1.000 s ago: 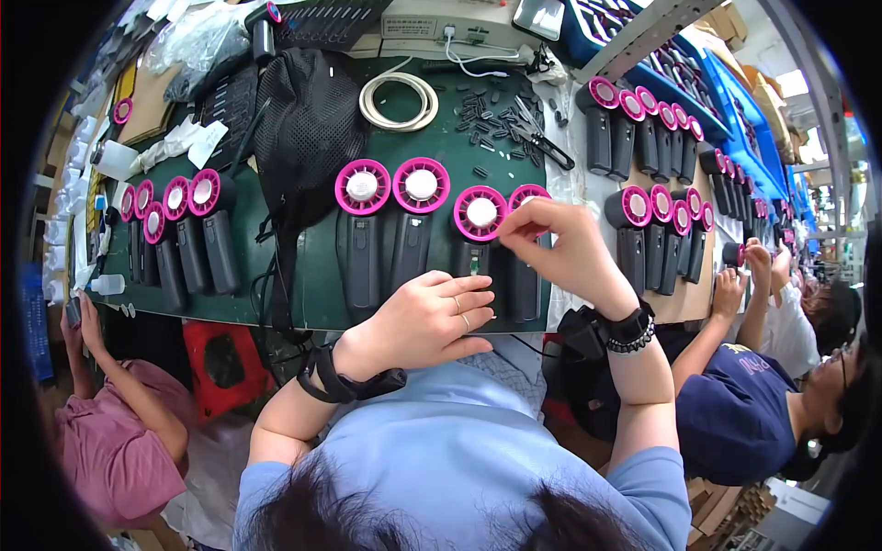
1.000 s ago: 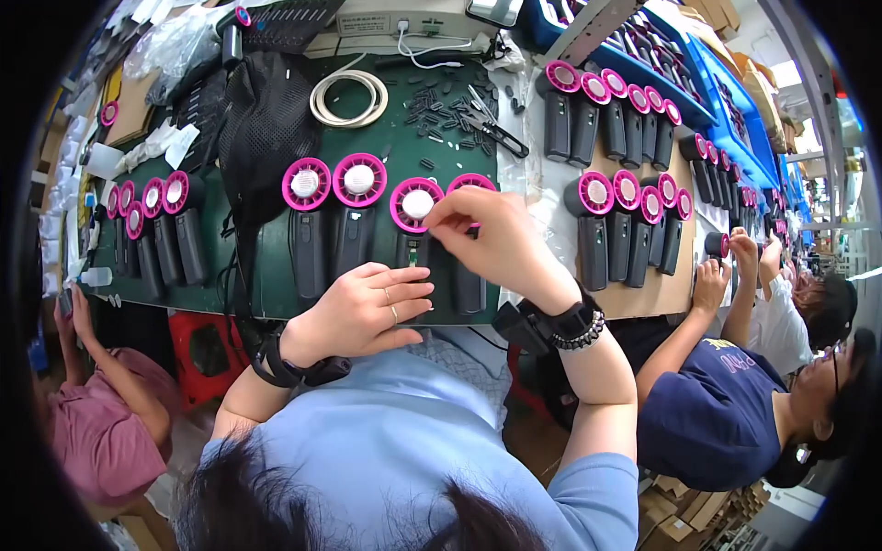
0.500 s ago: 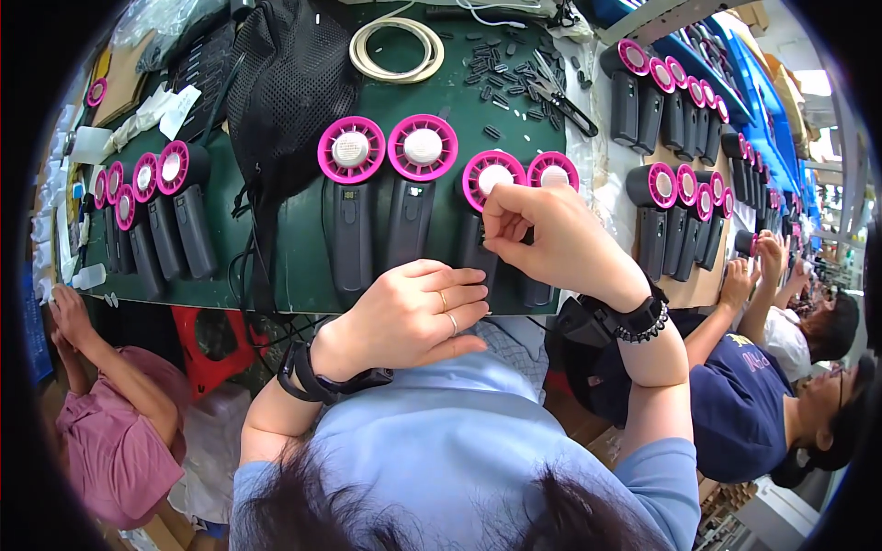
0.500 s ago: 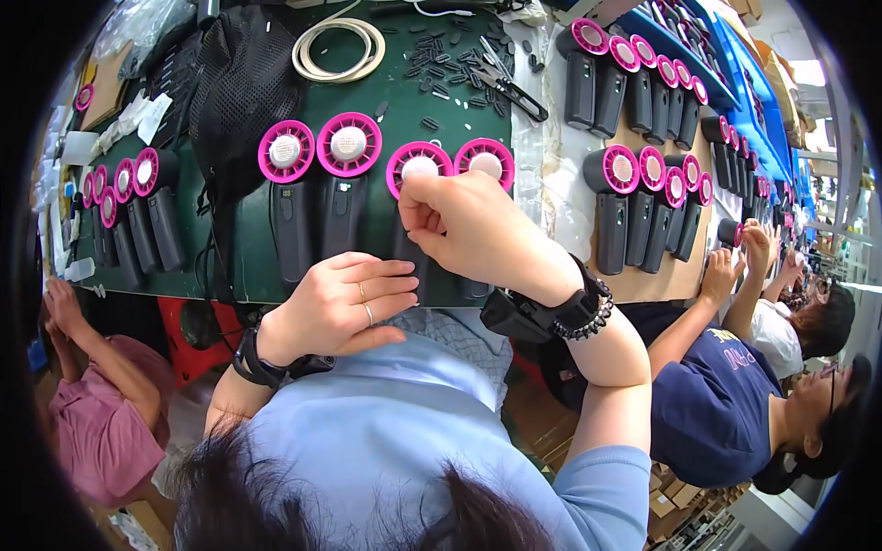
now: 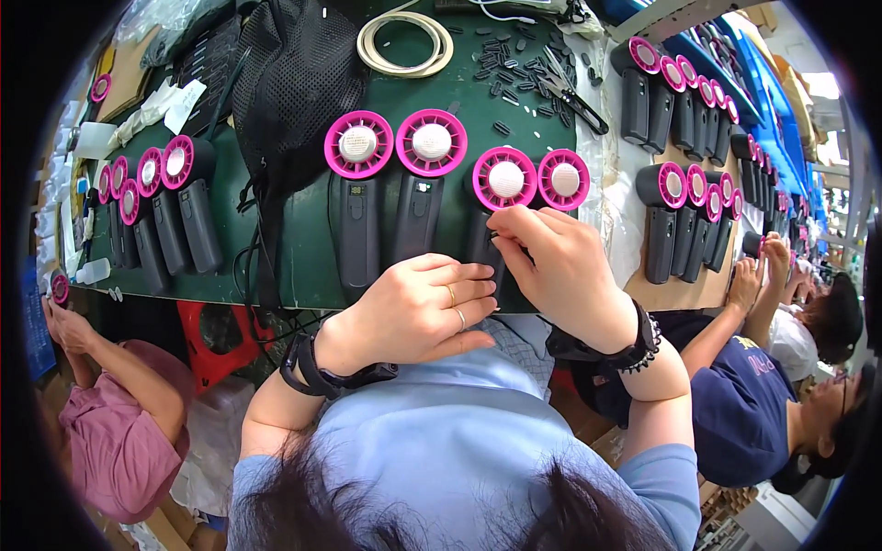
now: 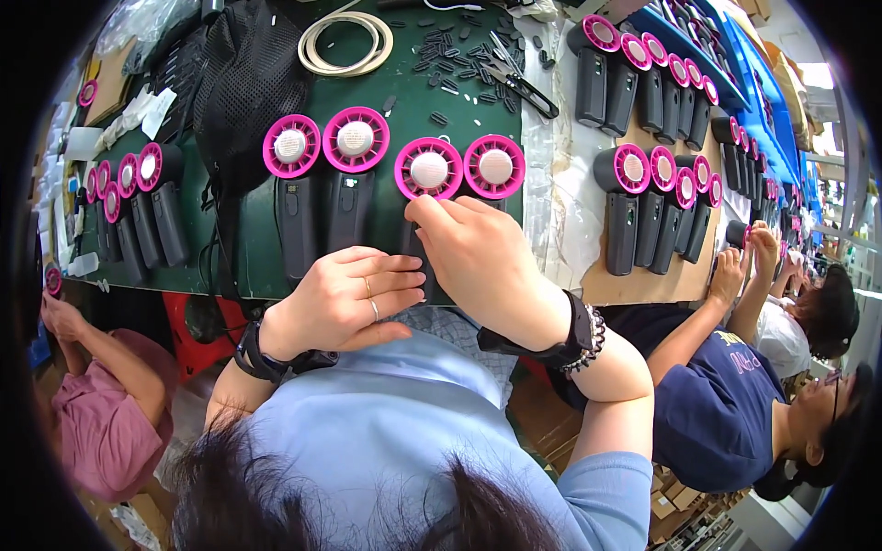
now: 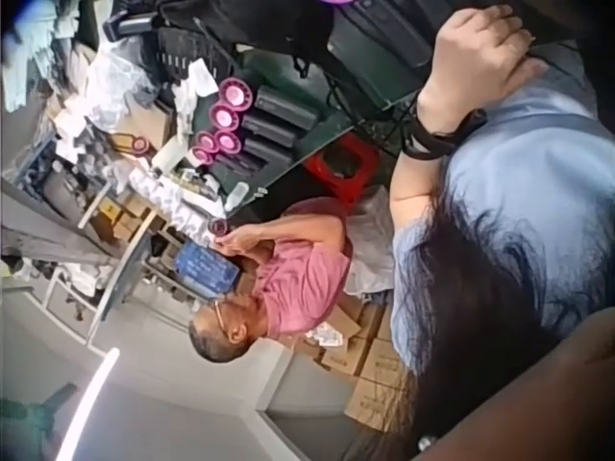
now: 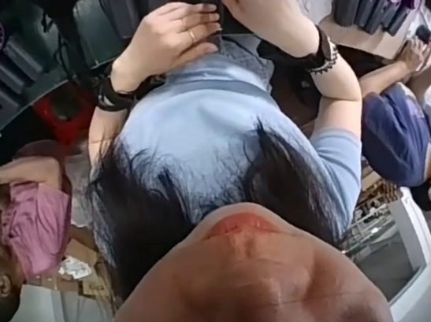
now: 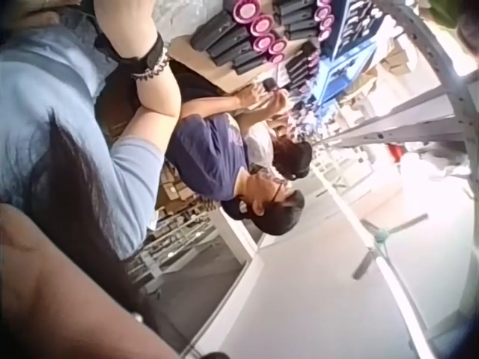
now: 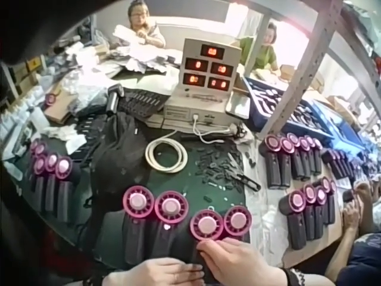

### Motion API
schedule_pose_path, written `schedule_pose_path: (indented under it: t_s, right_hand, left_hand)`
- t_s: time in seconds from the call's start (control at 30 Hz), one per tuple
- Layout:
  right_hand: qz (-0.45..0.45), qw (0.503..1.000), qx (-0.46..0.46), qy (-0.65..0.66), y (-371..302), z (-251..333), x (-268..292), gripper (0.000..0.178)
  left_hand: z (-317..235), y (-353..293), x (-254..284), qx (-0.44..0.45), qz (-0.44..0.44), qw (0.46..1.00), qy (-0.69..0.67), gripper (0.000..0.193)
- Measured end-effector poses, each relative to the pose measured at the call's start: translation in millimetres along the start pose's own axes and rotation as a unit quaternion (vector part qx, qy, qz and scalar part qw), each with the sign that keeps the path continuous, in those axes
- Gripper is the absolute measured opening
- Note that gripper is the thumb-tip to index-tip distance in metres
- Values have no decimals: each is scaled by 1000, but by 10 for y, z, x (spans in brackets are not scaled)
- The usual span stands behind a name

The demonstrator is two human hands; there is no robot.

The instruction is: The person assembles handheld fans by pressing small black components into the handles and wiping the fan heads. They then use shears to trim a small plastic piece before inserting it into a fan handle.

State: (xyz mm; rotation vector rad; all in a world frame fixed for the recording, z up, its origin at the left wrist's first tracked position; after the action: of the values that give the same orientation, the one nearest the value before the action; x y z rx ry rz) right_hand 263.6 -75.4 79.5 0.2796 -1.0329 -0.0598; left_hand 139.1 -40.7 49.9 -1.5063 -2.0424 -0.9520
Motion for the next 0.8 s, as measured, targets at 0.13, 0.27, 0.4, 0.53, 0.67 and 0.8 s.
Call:
schedule_pose_path:
  t_s: [0.13, 0.27, 0.4, 0.53, 0.67, 0.8]
  right_hand:
    - [8, 998, 29, -48, -44, 75, -26, 18]
    - [-27, 996, 49, -69, -76, 158, -1, 22]
    - [-85, 994, 29, -58, -135, 127, 117, 25]
    - [-85, 992, 62, -74, -215, 68, 155, 29]
    - [-41, 996, 54, -52, -295, 48, -1, 35]
    - [-36, 996, 56, -65, -328, 39, -45, 37]
  left_hand:
    - [5, 1, 34, -4, -11, 1000, 9, 34]
    - [17, 7, 130, 0, -22, 999, 32, 35]
    - [63, 19, 193, 15, -37, 998, 56, 36]
    - [91, 34, 211, 23, -39, 996, 74, 39]
    - [104, 53, 164, 20, -21, 996, 89, 41]
    - [113, 77, 132, 22, -7, 995, 101, 41]
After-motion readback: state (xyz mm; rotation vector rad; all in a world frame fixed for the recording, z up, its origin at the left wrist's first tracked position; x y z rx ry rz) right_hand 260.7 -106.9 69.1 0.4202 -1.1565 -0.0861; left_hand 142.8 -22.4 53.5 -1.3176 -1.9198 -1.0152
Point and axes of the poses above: each hand's wrist, its own y-axis towards the middle knuckle, its own x-axis out of the back of the hand, z = x × y, the point moved 7 cm from there along y, towards the middle knuckle, and after that the axes turned 14 degrees about x, right-handed, at the moved point
